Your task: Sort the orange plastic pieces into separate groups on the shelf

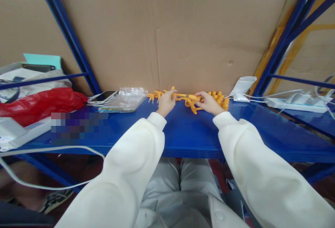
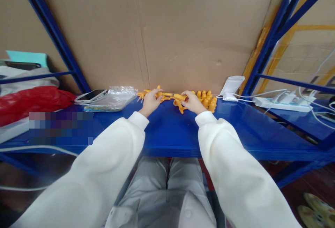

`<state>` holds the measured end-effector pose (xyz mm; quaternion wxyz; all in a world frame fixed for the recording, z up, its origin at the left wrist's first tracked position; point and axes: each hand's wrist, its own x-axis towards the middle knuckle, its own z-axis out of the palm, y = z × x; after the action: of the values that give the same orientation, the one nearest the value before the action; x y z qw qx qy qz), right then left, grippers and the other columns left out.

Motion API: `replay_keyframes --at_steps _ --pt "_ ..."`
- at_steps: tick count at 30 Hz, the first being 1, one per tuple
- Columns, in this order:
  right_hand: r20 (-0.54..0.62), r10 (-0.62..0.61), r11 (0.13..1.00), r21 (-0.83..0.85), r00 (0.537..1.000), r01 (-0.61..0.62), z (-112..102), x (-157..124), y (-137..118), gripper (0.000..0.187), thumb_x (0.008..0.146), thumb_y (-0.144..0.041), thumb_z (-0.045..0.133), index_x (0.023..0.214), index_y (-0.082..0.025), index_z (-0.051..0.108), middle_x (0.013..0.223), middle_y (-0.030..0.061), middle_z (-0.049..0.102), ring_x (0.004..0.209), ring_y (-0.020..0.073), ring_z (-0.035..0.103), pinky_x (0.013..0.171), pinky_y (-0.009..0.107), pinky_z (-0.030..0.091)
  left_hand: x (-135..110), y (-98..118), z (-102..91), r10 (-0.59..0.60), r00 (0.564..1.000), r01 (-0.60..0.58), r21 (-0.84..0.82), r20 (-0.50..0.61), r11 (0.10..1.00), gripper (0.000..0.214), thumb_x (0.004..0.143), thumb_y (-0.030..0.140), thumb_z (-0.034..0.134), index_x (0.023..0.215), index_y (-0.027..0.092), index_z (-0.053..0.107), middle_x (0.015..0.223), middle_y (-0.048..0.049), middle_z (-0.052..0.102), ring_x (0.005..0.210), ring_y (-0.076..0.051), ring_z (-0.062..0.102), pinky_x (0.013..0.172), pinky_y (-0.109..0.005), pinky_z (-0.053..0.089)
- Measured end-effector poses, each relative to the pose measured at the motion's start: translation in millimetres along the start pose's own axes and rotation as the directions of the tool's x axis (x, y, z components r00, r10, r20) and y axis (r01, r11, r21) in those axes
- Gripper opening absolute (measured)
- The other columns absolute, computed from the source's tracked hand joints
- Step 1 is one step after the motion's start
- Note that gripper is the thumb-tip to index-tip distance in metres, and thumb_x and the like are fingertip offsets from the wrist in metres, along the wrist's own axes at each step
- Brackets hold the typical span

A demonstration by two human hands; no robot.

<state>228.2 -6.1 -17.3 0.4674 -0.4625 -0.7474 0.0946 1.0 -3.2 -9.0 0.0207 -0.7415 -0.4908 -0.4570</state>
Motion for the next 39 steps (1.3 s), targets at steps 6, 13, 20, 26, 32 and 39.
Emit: replay_keyframes --at_steps 6,13,20,26,32,39 --pt "0.026 -0.038 0.959 -0.279 0.999 0.044 -5.2 2.7 10.2 0.027 0.07 -0.017 0.066 0.097 -0.021 0.065 0.107 0.0091 0.068 0.108 0.0282 0.062 0.1 0.044 0.048 0.2 -3.2 3.2 0.011 1.0 -0.011 -0.015 -0.013 1.0 0.033 0.088 0.01 0.06 0.117 0.018 0.072 0.118 -0.0082 0.077 0.11 -0.024 0.071 0.102 -0.037 0.053" --pt "-0.027 0.064 0.855 -0.515 0.998 -0.069 -18.9 3.2 6.2 0.021 0.076 -0.029 0.069 0.093 -0.018 0.068 0.11 0.0154 0.068 0.111 0.0317 0.061 0.1 0.044 0.047 1.5 -6.5 4.7 0.001 0.999 -0.003 -0.044 -0.036 0.999 0.03 0.087 0.011 0.061 0.114 0.02 0.073 0.116 -0.0071 0.077 0.105 -0.023 0.072 0.101 -0.038 0.053" --pt "-0.052 0.294 0.831 -0.479 0.955 -0.282 -45.0 -1.3 -2.5 0.055 0.084 -0.024 0.057 0.139 -0.02 0.058 0.112 0.0104 0.074 0.103 0.0273 0.069 0.093 0.04 0.052 2.0 -7.8 2.5 0.01 1.0 -0.011 -0.039 -0.024 0.999 0.031 0.087 0.01 0.062 0.114 0.019 0.072 0.116 -0.0078 0.077 0.106 -0.023 0.072 0.101 -0.037 0.053" --pt "-0.005 0.371 0.825 -0.458 0.929 -0.332 -53.7 -2.1 -3.2 0.05 0.086 -0.017 0.051 0.134 -0.018 0.063 0.113 0.0118 0.075 0.096 0.0258 0.071 0.092 0.039 0.053 2.6 -9.4 2.8 0.014 1.0 -0.015 -0.041 -0.026 0.999 0.032 0.086 0.01 0.062 0.114 0.021 0.073 0.112 -0.0059 0.078 0.104 -0.023 0.072 0.1 -0.039 0.054" --pt "-0.041 0.462 0.655 -0.657 0.886 -0.373 -56.5 -6.9 -2.9 0.05 0.079 -0.02 0.066 0.129 -0.015 0.062 0.112 0.0167 0.074 0.105 0.0315 0.071 0.088 0.04 0.055 2.7 -9.9 3.9 0.007 1.0 -0.008 -0.042 -0.022 0.999 0.031 0.087 0.011 0.062 0.114 0.021 0.073 0.114 -0.0061 0.077 0.106 -0.023 0.071 0.1 -0.038 0.053" --pt "-0.027 0.525 0.539 -0.763 0.85 -0.357 -58.8 -9.9 -5.4 0.032 0.08 -0.01 0.062 0.11 -0.013 0.07 0.113 0.0207 0.073 0.112 0.0326 0.07 0.087 0.038 0.055 2.1 -6.7 2.7 0.005 1.0 -0.006 -0.052 -0.019 0.999 0.031 0.086 0.009 0.062 0.113 0.02 0.073 0.115 -0.0065 0.077 0.107 -0.023 0.071 0.102 -0.037 0.053"
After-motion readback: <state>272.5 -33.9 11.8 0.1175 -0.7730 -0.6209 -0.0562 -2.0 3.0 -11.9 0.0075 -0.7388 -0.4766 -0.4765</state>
